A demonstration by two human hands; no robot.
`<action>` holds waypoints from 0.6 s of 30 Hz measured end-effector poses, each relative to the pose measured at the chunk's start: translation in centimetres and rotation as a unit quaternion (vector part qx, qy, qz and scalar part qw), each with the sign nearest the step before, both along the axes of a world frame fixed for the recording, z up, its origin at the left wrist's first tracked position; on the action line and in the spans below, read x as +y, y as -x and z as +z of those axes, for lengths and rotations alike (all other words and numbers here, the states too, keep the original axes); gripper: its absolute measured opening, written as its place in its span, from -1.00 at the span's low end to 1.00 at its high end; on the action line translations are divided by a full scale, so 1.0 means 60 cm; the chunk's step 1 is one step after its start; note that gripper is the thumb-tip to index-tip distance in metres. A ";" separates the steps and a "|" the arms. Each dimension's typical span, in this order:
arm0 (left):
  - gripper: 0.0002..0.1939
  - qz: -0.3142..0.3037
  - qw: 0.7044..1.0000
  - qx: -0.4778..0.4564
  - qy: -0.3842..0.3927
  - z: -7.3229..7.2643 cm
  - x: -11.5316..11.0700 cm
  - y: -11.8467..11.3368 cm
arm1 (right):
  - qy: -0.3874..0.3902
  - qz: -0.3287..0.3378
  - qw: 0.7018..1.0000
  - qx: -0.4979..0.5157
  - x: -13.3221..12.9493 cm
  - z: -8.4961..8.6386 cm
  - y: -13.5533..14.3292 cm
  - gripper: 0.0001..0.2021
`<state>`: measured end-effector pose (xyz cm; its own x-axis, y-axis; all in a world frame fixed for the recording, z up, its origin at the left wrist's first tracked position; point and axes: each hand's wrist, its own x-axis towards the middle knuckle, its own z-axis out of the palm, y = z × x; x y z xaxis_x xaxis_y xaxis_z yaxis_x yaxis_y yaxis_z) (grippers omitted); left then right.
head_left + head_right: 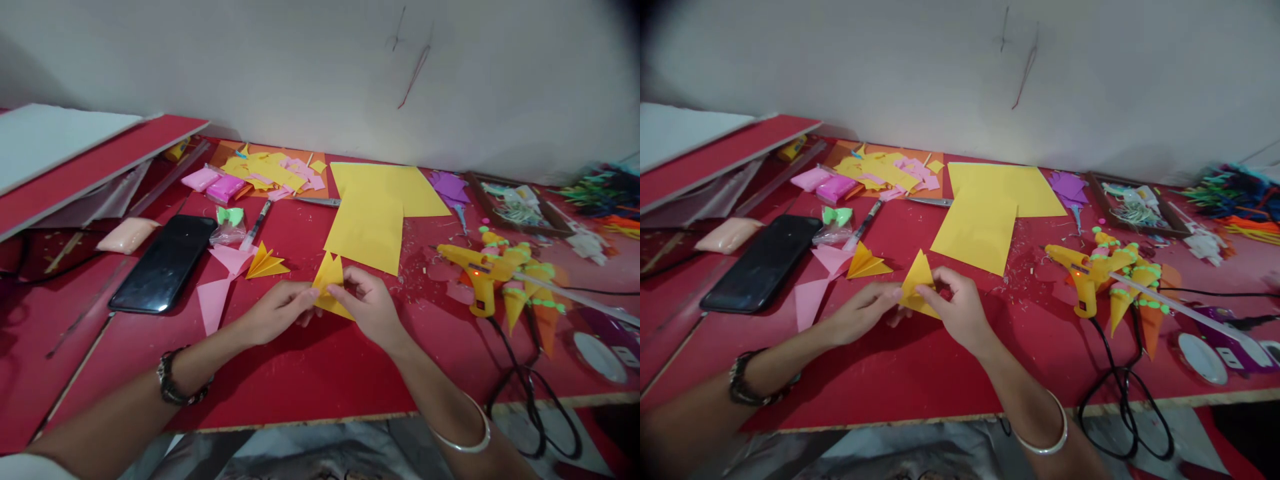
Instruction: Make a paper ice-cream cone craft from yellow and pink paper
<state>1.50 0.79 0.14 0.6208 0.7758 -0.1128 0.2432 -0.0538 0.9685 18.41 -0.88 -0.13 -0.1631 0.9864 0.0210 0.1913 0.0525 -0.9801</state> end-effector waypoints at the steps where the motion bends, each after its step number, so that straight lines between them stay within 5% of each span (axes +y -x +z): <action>1: -0.65 -0.007 1.000 0.003 -0.010 -0.002 0.001 -0.001 | 0.005 -0.001 1.000 0.008 0.000 0.000 0.001 -0.88; 10: -0.64 -0.015 0.999 0.029 -0.024 -0.005 0.000 -0.004 | 0.077 -0.023 0.995 0.064 -0.001 0.004 0.004 -0.63; 18: -0.60 -0.015 0.999 0.031 0.007 -0.005 0.001 -0.004 | 0.116 0.039 0.991 0.046 -0.001 0.011 0.003 -0.75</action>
